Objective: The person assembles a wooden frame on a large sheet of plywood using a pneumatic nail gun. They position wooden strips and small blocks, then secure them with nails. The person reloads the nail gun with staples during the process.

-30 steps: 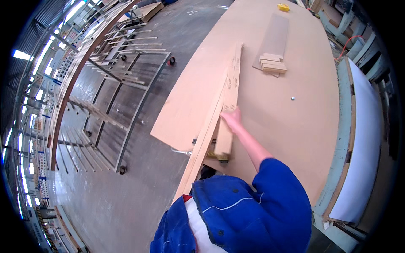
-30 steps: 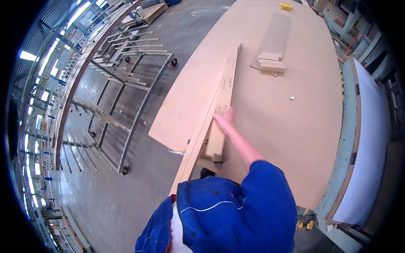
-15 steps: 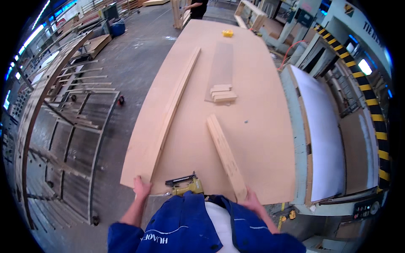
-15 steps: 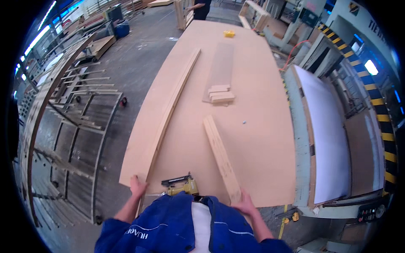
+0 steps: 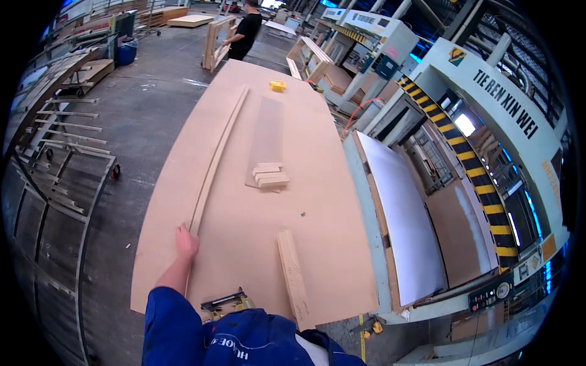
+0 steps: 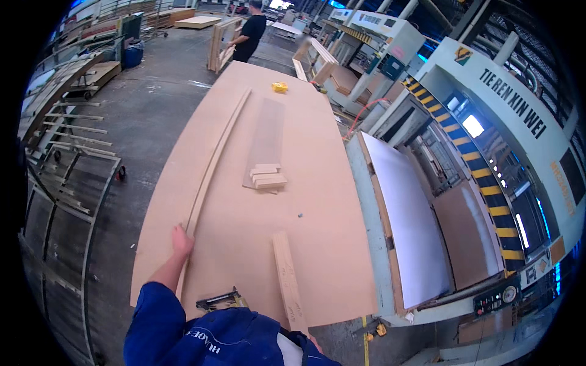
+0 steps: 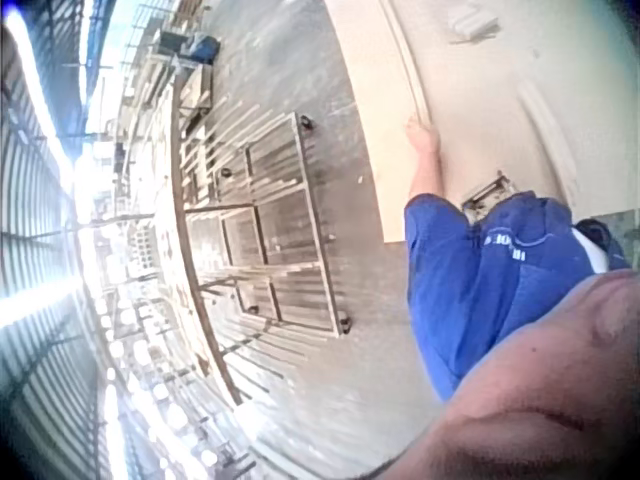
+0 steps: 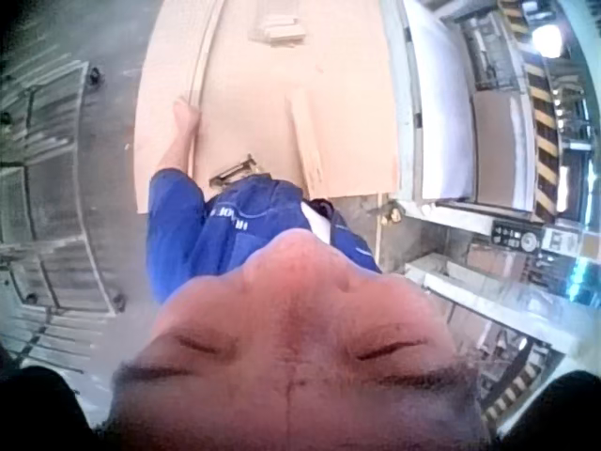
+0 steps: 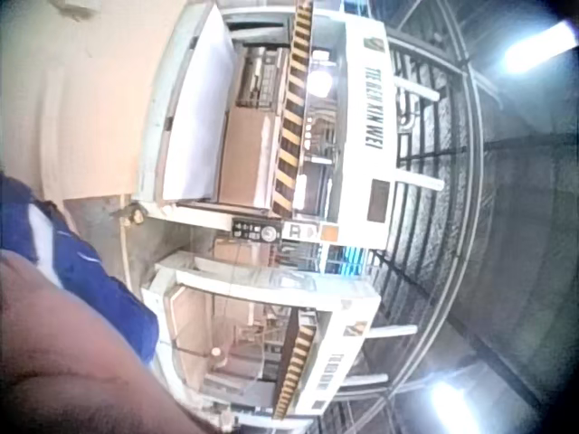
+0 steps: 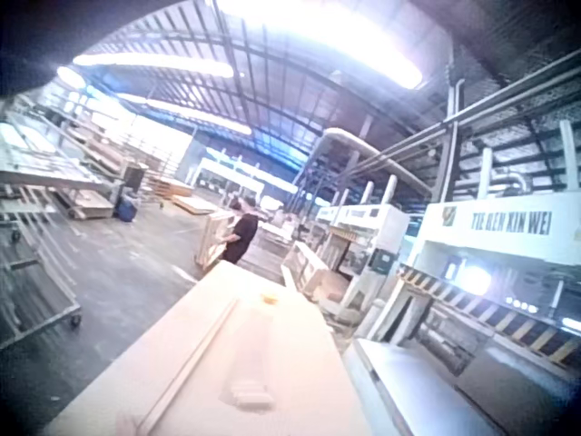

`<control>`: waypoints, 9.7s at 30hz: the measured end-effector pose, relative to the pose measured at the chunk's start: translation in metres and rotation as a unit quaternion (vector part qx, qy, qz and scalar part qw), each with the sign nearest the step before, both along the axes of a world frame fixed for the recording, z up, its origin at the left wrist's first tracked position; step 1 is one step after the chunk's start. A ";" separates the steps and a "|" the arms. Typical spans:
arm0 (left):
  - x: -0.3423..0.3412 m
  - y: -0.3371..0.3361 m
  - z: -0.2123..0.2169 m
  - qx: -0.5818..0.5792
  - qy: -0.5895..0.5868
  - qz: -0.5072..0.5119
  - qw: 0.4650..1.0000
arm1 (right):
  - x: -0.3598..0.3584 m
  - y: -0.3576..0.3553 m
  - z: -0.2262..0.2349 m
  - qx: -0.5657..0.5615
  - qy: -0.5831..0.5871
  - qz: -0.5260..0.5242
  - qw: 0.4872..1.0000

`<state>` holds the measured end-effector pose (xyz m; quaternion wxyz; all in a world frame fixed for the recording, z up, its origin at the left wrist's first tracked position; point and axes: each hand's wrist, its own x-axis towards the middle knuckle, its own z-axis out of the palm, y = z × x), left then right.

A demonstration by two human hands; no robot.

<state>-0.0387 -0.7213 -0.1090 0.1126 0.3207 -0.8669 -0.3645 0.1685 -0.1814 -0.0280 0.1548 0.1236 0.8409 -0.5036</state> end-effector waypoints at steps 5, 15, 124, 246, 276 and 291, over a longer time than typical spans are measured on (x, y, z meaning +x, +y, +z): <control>0.201 0.007 -0.035 -0.109 0.028 -0.037 0.993 | -0.016 -0.001 -0.013 0.027 0.009 -0.002 1.000; 0.474 0.027 -0.078 -0.110 -0.139 0.013 0.984 | -0.045 -0.006 -0.033 0.046 0.025 0.012 0.999; 0.245 0.314 0.046 0.449 -0.101 -0.042 0.887 | -0.155 0.227 0.028 -0.344 0.022 -0.056 0.937; -0.012 0.015 -0.049 0.305 -0.140 -0.475 0.813 | -0.003 -0.007 -0.038 0.169 -0.065 0.019 0.983; 0.090 0.046 0.043 0.368 -0.040 -0.325 0.870 | 0.031 -0.003 0.029 0.280 -0.076 0.084 0.953; 0.195 0.136 -0.127 0.216 -0.199 -0.221 0.930 | 0.001 0.081 0.093 0.383 0.006 0.103 0.918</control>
